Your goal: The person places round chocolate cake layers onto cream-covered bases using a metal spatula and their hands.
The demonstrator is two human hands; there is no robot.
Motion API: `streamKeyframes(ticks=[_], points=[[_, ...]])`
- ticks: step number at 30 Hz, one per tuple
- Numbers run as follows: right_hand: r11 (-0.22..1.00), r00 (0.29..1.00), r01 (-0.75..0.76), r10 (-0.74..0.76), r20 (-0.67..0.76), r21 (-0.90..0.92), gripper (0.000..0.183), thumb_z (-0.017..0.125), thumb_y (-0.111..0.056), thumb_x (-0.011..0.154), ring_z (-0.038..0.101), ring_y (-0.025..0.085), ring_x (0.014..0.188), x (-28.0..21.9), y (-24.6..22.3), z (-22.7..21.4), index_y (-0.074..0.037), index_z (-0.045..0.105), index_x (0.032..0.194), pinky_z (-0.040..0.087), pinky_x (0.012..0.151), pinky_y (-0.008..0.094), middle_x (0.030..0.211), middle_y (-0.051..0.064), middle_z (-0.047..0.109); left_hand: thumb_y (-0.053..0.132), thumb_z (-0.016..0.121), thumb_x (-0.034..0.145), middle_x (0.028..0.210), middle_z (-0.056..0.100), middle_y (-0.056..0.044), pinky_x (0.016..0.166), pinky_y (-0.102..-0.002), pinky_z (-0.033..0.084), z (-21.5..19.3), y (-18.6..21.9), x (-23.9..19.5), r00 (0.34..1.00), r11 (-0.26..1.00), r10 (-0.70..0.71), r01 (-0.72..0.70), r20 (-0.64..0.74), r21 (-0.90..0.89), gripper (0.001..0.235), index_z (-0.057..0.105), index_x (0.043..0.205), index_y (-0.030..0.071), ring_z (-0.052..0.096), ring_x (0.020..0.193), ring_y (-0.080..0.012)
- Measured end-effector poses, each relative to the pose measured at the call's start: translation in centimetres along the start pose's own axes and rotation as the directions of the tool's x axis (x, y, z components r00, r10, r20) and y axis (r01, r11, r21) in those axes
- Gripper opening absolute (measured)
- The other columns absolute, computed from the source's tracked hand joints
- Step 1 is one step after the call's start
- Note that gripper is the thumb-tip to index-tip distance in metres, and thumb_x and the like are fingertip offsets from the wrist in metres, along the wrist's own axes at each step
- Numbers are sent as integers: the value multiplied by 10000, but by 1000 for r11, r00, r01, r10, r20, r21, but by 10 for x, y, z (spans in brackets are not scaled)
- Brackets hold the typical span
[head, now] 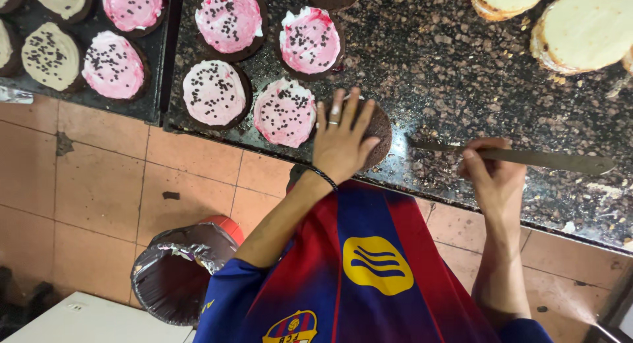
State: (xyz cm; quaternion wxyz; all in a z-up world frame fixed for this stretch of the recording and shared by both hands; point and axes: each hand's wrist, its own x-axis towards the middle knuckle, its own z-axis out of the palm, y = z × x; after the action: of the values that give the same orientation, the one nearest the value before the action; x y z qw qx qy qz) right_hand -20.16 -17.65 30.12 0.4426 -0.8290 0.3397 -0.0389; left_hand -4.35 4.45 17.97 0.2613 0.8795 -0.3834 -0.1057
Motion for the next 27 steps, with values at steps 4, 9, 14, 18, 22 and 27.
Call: streamKeyframes(ticks=[4, 9, 14, 18, 22, 27], points=[[938, 990, 137, -118, 78, -318, 143, 691, -118, 1037, 751, 214, 845, 1, -31, 17, 12, 677, 1095, 596, 746, 332, 919, 165, 751, 506, 540, 1015, 1691, 198, -189, 1226, -683, 170, 3, -15, -3, 1000, 999, 18, -18, -3, -43, 728, 328, 1605, 135, 175, 1562, -424], [907, 982, 122, -51, 183, -403, 178, 712, -170, 963, 741, 202, 713, -11, -56, 59, -18, 700, 1055, 581, 552, 347, 897, 152, 759, 485, 551, 1020, 1696, 192, -192, 1229, -678, 165, 4, -15, -4, 999, 996, 24, -26, -28, -89, 726, 323, 1610, 130, 179, 1568, -426], [842, 964, 236, -141, 226, -484, 163, 706, -158, 984, 680, 161, 512, -3, -76, 71, -13, 697, 1059, 495, 396, 328, 756, 138, 744, 484, 556, 1007, 1686, 190, -197, 1249, -663, 147, -2, -18, -8, 1000, 990, -31, 31, 0, -137, 772, 310, 1596, 51, 177, 1572, -417], [808, 925, 366, -262, 274, -463, 136, 673, -94, 1028, 660, 138, 556, 12, -90, 69, 5, 682, 1119, 477, 447, 289, 800, 145, 727, 477, 558, 998, 1678, 192, -224, 1238, -666, 132, -8, -19, -7, 999, 974, -32, 38, 30, -223, 803, 289, 1584, -1, 169, 1562, -427], [802, 913, 372, -227, 338, -467, 123, 663, -72, 1030, 695, 145, 598, 49, -102, 69, -21, 723, 1124, 497, 479, 276, 891, 162, 750, 435, 437, 1086, 1712, 159, -275, 1314, -615, 127, -23, -31, -12, 967, 837, -225, 128, -122, -532, 726, 251, 1624, -16, 138, 1609, -481], [802, 839, 435, -196, 508, -409, 144, 703, -107, 993, 738, 199, 735, 97, -120, 81, -44, 765, 1107, 569, 627, 322, 1012, 151, 775, 460, 305, 1175, 1732, 136, -284, 1364, -545, 153, -44, -64, -23, 843, 648, -453, 90, -289, -756, 674, 241, 1631, -31, 126, 1651, -466]])
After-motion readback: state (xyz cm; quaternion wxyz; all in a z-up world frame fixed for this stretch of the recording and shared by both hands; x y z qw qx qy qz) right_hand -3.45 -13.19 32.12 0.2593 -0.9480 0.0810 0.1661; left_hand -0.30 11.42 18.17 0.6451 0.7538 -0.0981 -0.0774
